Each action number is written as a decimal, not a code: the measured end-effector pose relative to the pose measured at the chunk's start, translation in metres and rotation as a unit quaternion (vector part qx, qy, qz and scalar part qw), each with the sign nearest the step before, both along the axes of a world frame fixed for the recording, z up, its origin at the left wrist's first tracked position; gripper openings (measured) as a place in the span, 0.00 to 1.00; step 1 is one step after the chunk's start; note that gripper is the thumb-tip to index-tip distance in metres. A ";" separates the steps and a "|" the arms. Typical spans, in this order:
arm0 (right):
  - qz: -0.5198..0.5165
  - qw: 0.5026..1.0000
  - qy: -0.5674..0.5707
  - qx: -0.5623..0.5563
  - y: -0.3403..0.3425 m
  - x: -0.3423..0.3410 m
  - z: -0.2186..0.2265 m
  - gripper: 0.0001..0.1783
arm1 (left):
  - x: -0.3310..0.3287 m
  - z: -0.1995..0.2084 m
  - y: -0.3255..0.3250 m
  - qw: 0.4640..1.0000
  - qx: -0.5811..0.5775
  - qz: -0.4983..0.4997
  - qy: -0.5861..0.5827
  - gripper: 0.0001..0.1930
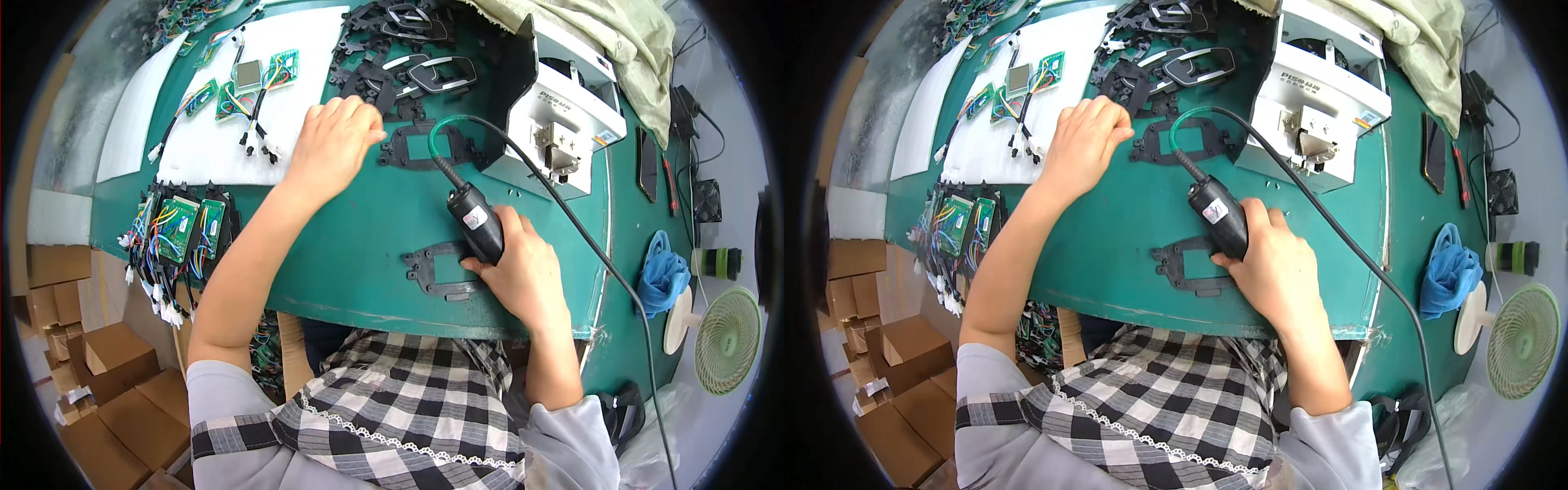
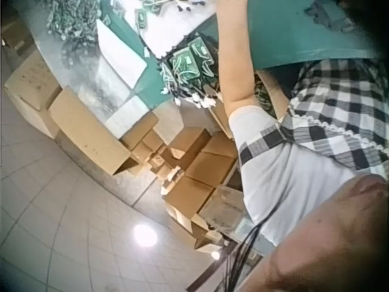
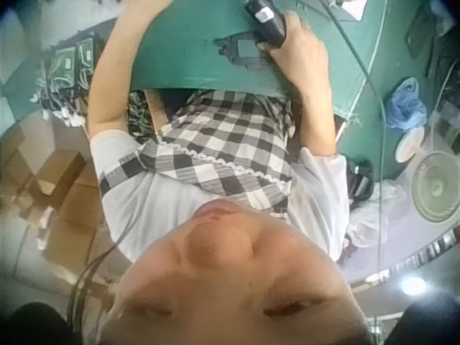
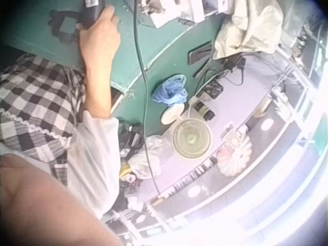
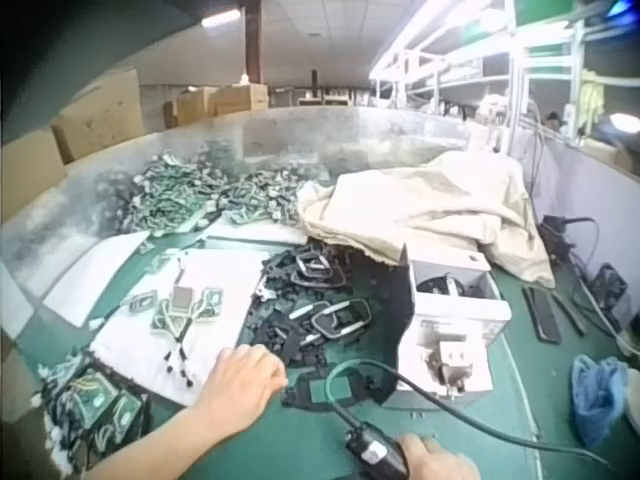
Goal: The person assembles electronic circuit boards into plastic frames, securing them with an electric screwdriver.
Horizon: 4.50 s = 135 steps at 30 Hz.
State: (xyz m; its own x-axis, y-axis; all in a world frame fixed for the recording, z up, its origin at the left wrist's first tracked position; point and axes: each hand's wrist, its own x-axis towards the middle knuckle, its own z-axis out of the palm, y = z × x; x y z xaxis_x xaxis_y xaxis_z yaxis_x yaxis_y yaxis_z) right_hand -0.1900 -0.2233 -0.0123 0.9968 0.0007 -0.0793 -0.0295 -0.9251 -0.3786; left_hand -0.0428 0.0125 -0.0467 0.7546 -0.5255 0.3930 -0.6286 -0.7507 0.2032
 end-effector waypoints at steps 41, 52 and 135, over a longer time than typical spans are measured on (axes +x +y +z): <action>0.087 0.459 -0.054 0.882 -0.104 -0.016 -0.056 0.36 | 0.116 0.118 0.150 0.935 0.153 0.316 0.053 0.20; 0.075 0.492 -0.041 0.866 -0.100 -0.020 -0.056 0.38 | 0.106 0.087 0.133 0.917 0.030 0.234 0.322 0.26; 0.001 0.547 -0.079 0.834 -0.084 -0.032 -0.046 0.43 | -0.068 0.089 0.033 0.995 -0.095 0.012 0.017 0.29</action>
State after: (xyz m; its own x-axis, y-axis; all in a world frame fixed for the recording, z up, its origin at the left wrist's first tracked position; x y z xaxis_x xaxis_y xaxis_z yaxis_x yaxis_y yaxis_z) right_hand -0.2218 -0.3075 -0.0581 0.9910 -0.0590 0.1204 0.1264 0.7096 -0.6931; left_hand -0.1110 0.0460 0.0426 0.7808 -0.4256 0.4574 -0.6009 -0.7122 0.3630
